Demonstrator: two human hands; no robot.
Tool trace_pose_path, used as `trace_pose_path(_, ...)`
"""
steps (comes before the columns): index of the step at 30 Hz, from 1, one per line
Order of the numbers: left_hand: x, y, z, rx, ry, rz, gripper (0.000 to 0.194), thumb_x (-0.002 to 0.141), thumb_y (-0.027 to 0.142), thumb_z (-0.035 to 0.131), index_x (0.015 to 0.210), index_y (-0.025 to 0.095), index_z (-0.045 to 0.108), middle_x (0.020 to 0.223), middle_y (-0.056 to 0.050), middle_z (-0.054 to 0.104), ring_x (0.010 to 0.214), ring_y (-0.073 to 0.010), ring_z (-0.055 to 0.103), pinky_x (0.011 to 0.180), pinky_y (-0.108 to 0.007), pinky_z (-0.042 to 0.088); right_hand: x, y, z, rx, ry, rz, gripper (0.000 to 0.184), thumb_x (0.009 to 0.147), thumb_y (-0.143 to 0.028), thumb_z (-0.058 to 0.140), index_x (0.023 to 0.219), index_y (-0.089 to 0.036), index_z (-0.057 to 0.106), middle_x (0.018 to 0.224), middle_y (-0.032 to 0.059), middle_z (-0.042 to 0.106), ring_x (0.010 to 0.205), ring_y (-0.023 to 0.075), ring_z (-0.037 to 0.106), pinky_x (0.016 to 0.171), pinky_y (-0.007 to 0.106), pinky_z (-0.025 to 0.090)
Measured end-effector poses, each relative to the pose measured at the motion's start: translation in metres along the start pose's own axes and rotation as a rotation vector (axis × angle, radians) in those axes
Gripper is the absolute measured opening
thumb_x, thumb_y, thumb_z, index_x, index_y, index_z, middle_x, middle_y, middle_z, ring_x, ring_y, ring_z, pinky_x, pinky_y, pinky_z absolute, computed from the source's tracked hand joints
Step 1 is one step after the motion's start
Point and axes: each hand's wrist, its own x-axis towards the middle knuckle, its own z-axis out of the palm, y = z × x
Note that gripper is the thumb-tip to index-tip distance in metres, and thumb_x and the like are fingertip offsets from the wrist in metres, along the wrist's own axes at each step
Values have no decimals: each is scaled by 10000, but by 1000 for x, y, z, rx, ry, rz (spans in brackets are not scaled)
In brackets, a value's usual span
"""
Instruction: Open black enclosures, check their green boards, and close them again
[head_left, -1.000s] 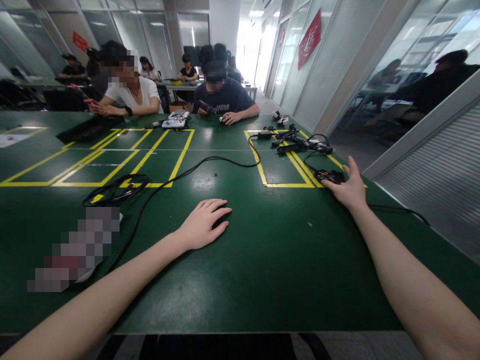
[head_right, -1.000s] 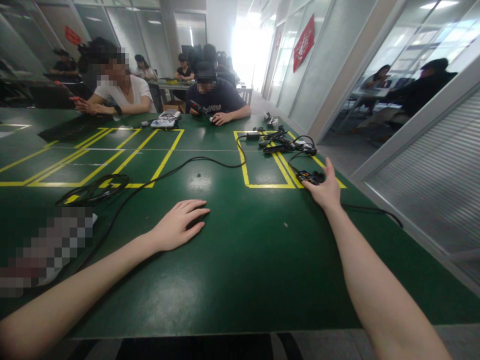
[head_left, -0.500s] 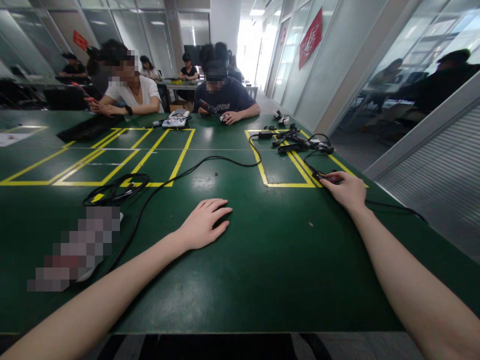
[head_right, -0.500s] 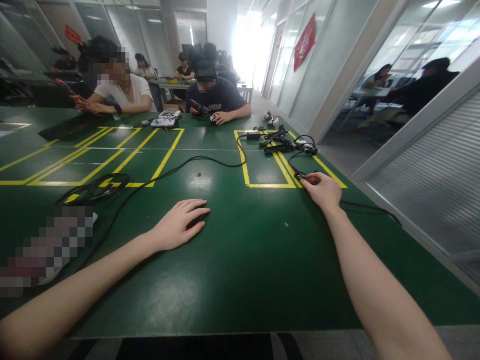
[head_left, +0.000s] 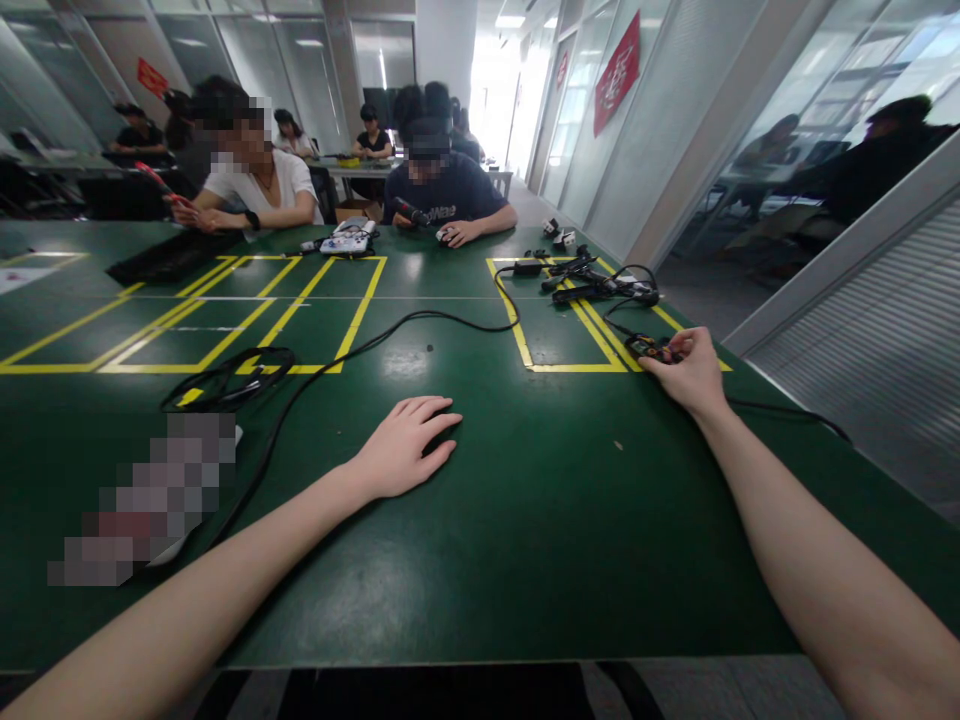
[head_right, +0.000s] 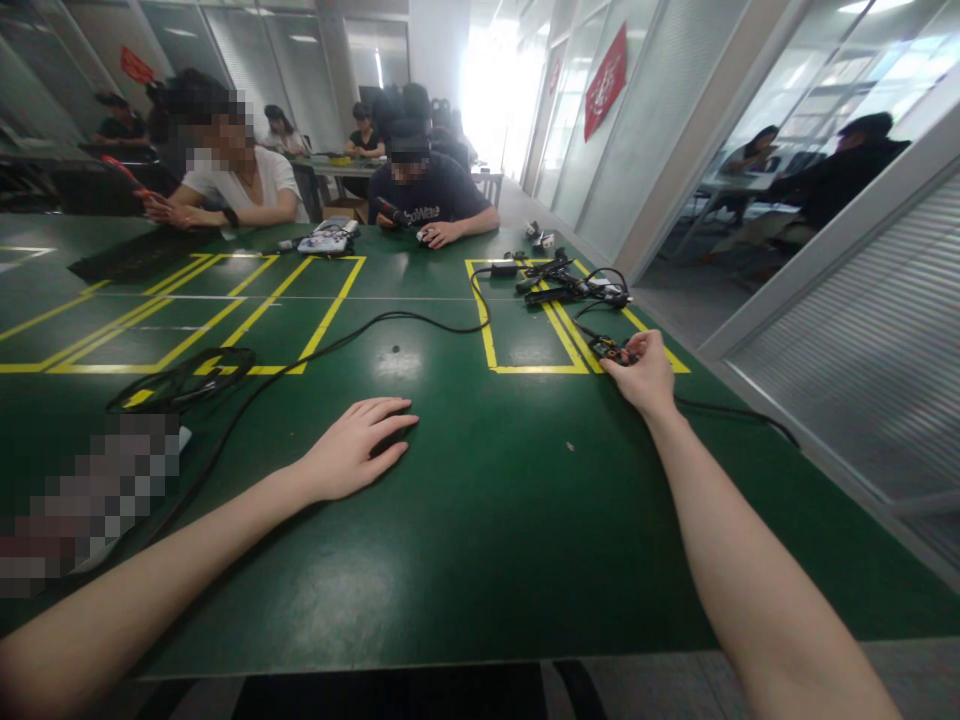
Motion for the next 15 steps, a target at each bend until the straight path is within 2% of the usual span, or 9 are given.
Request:
trace_pose_path(4, 0, 0, -1, 5, -7, 2, 361, 1023, 336, 523, 1334, 213, 658, 1467, -136, 604, 1372, -306, 542, 1153, -535, 451, -2, -5, -2, 30, 7, -28, 418, 628, -194, 809, 816, -284, 447, 735, -43, 500, 692, 194, 507, 699, 338, 440)
trace_pose_path(7, 0, 0, 0, 1, -5, -2, 358, 1020, 327, 533, 1333, 210, 660, 1465, -137, 606, 1374, -305, 543, 1159, -529, 447, -4, -9, -2, 43, 32, -28, 393, 638, -182, 787, 872, -279, 487, 730, -43, 508, 706, 214, 558, 705, 345, 471)
trace_pose_path(9, 0, 0, 0, -2, -8, -5, 362, 1018, 323, 537, 1333, 193, 660, 1468, -147, 603, 1375, -311, 541, 1161, -530, 445, -4, -10, -2, -17, 73, -27, 356, 681, -201, 751, 976, -262, 562, 747, -25, 543, 748, 244, 611, 750, 369, 501)
trace_pose_path(13, 0, 0, 1, 5, -9, -5, 368, 1016, 321, 543, 1333, 178, 661, 1463, -156, 604, 1372, -320, 542, 1158, -536, 446, 0, -2, -1, -279, 156, -21, 462, 776, -291, 679, 1221, -171, 648, 981, 105, 677, 975, 336, 669, 905, 455, 514)
trace_pose_path(15, 0, -1, 1, 6, -4, -3, 365, 1017, 323, 539, 1332, 183, 661, 1460, -153, 607, 1370, -318, 543, 1157, -534, 446, 4, 8, 0, -364, 113, -55, 459, 820, -342, 633, 1228, -136, 674, 1084, 168, 692, 1054, 372, 659, 919, 484, 516)
